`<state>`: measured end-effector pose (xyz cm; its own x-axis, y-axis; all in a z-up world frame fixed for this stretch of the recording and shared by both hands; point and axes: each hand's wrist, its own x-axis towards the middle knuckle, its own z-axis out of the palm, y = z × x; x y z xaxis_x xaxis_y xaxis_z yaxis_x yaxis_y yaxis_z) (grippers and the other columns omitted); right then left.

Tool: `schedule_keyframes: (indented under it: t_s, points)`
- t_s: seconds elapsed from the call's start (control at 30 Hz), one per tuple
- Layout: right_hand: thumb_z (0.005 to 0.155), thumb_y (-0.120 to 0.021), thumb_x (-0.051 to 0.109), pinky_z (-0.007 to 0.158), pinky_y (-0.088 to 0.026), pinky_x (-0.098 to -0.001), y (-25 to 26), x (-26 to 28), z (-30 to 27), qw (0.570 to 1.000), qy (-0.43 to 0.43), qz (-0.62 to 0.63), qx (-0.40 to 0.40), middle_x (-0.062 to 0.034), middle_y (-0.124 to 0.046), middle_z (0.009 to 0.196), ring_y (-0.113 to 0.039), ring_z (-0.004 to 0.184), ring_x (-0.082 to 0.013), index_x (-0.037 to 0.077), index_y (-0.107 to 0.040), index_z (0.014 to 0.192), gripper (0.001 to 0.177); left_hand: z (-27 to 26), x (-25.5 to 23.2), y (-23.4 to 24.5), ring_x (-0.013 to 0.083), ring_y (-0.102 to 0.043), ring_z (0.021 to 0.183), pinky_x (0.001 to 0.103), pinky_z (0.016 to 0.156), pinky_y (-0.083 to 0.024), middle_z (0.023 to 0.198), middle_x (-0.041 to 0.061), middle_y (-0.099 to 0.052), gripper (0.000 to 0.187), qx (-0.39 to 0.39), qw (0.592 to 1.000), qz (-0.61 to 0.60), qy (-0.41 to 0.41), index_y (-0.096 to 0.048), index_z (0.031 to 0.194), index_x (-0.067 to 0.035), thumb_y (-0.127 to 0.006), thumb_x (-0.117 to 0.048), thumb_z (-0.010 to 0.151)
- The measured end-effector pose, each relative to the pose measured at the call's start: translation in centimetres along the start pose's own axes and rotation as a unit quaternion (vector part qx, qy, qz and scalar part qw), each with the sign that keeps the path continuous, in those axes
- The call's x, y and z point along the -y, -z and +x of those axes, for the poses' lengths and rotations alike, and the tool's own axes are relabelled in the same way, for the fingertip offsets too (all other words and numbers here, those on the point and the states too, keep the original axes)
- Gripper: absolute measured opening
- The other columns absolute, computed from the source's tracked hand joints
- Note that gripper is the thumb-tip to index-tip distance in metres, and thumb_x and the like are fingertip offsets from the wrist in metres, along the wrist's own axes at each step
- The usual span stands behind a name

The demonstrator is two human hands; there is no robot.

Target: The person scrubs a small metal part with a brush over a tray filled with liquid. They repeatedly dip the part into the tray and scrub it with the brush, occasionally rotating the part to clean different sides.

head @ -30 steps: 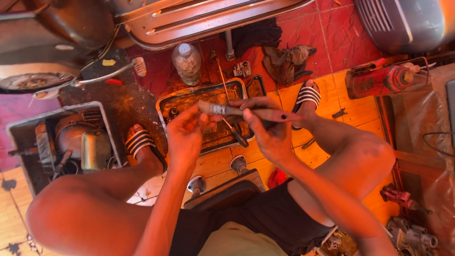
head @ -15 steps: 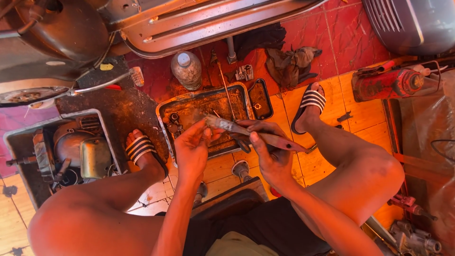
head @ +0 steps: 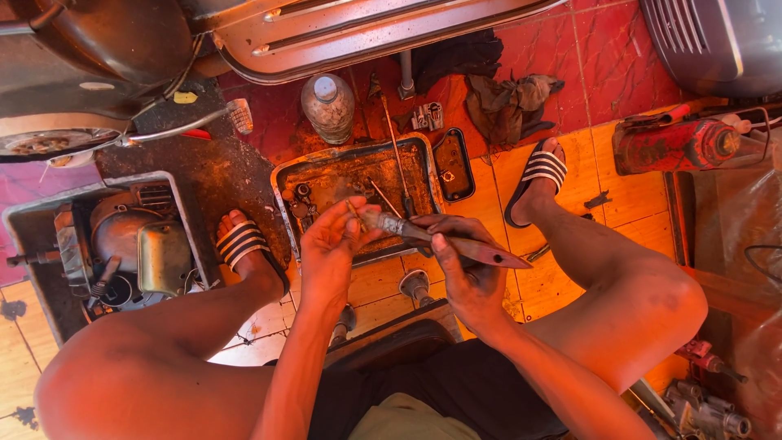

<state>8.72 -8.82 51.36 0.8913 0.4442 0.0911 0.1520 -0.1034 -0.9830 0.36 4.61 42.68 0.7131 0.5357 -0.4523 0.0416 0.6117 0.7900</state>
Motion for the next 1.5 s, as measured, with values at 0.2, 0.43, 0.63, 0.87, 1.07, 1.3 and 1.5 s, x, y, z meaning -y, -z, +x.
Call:
schedule_keyframes:
  t_s: [0.2,0.43,0.63,0.87,1.07,1.3,1.5]
  points:
    - [0.099,-0.066,0.015,0.087,-0.059,-0.0473,-0.2,0.3,0.0,1.0,-0.015,-0.007,0.026,-0.0204,-0.073,0.095,-0.075,0.101,-0.0345,-0.001,-0.067,0.097,0.016,0.3,-0.2,0.2,0.0404,-0.076,0.115,0.051,0.098,-0.066,0.122,0.03,-0.076,0.027,0.006,0.998,-0.065,0.008,-0.065,0.131,0.004,-0.056,-0.006,0.107]
    - [0.1,-0.062,0.018,0.087,-0.06,-0.0497,-0.1,0.1,-0.3,0.999,0.003,0.024,0.029,-0.0217,-0.073,0.097,-0.074,0.101,-0.0355,0.001,-0.065,0.097,0.018,0.4,-0.2,0.4,0.0451,-0.072,0.123,0.057,0.104,-0.061,0.128,0.031,-0.074,0.026,-0.004,0.994,-0.103,0.03,-0.063,0.127,0.004,-0.06,-0.01,0.106]
    - [0.101,-0.061,0.016,0.086,-0.059,-0.048,0.1,-0.2,-0.3,0.999,0.023,0.015,0.021,-0.0225,-0.073,0.101,-0.074,0.103,-0.0366,0.0,-0.064,0.099,0.017,0.1,-0.2,0.1,0.0419,-0.073,0.122,0.053,0.103,-0.061,0.129,0.029,-0.074,0.028,0.005,0.994,-0.099,0.053,-0.063,0.129,0.002,-0.061,-0.012,0.105]
    - [0.102,-0.06,0.016,0.084,-0.059,-0.0426,0.3,-0.3,0.0,0.999,0.034,-0.021,0.006,-0.02,-0.073,0.102,-0.074,0.102,-0.0331,0.001,-0.064,0.1,0.016,0.6,0.2,1.0,0.0408,-0.07,0.125,0.054,0.105,-0.059,0.135,0.029,-0.071,0.038,0.03,0.994,-0.091,0.059,-0.061,0.14,0.004,-0.056,-0.015,0.107]
    - [0.099,-0.064,0.016,0.08,-0.062,-0.0474,-0.2,0.3,-0.2,0.999,0.009,-0.016,0.044,-0.022,-0.074,0.096,-0.076,0.097,-0.0362,0.0,-0.067,0.097,0.017,0.2,0.8,0.7,0.0457,-0.068,0.128,0.056,0.108,-0.058,0.134,0.031,-0.071,0.039,0.024,0.992,-0.115,0.046,-0.063,0.138,0.006,-0.052,-0.019,0.111]
    - [0.102,-0.058,0.017,0.083,-0.063,-0.0535,-0.2,0.2,0.2,0.995,0.064,-0.029,0.07,-0.0271,-0.072,0.097,-0.075,0.095,-0.041,-0.002,-0.066,0.099,0.02,0.0,-0.2,0.0,0.0415,-0.071,0.126,0.051,0.103,-0.061,0.136,0.028,-0.071,0.036,0.021,0.995,-0.087,0.053,-0.065,0.134,0.004,-0.054,-0.019,0.109]
    - [0.1,-0.061,0.013,0.079,-0.062,-0.0502,0.2,-0.2,0.0,0.996,0.069,-0.026,0.043,-0.023,-0.075,0.098,-0.076,0.098,-0.0392,-0.003,-0.068,0.099,0.017,0.3,0.9,0.6,0.0483,-0.068,0.127,0.059,0.106,-0.058,0.136,0.033,-0.069,0.032,0.045,0.989,-0.133,0.048,-0.064,0.124,0.006,-0.048,-0.019,0.112]
